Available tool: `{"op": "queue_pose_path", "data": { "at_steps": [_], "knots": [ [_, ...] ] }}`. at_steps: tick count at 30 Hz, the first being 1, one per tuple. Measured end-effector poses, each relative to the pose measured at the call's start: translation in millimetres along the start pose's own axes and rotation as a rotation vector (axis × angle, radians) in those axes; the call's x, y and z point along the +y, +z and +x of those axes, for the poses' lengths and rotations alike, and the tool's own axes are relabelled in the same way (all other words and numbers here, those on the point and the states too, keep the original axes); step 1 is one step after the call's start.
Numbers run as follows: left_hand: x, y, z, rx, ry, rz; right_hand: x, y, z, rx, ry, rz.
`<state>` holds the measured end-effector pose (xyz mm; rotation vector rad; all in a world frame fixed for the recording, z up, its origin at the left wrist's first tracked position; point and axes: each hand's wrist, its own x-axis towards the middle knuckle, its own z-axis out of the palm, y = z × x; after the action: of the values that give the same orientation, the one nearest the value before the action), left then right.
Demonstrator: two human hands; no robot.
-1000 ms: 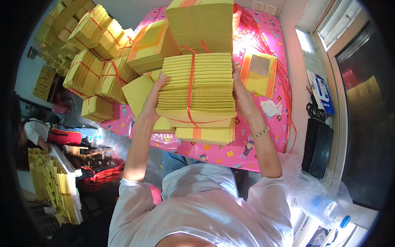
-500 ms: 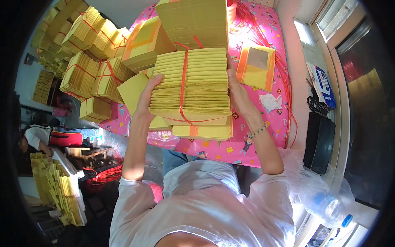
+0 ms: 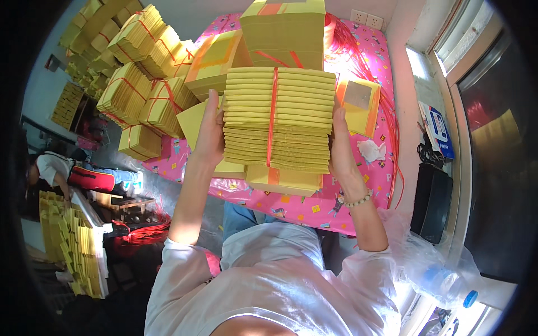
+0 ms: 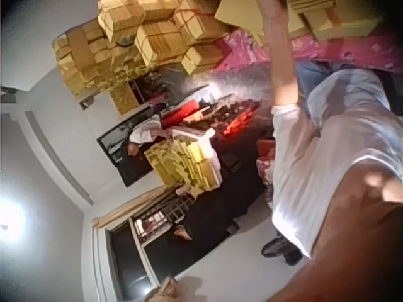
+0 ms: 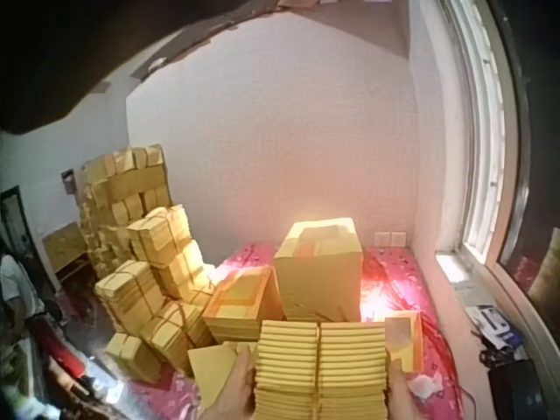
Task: The person stacks yellow paper packets on a pink patterned table, aligns them, and ties each bundle with a red string. They repeatedly pick up packets, stack them, wrap the string, and tie knots to secure the bundles. The person also folds individual packets and places them into stacks.
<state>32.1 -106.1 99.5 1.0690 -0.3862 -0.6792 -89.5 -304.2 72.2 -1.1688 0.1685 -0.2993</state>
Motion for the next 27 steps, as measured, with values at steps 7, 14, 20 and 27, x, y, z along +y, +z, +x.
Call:
{"op": "queue_pose_path", "data": {
  "at_steps": [7,14,20,27],
  "knots": [
    [-35,-7,-1,-0.002,0.402,0.178,16,-19,8,-0.202,-0.354,-0.154],
    [-27,-2,-24,0.019,0.186,0.145,22,-28,-19,0.0,-0.087,-0.067],
    [-4,10,-40,0.085,-0.137,-0.216,4,-1,-31,0.114,0.158,0.095],
    [22,31,-36,-0.055,0.21,0.159,-23,1,-28,0.148,-0.046,-0.049]
  ]
}}
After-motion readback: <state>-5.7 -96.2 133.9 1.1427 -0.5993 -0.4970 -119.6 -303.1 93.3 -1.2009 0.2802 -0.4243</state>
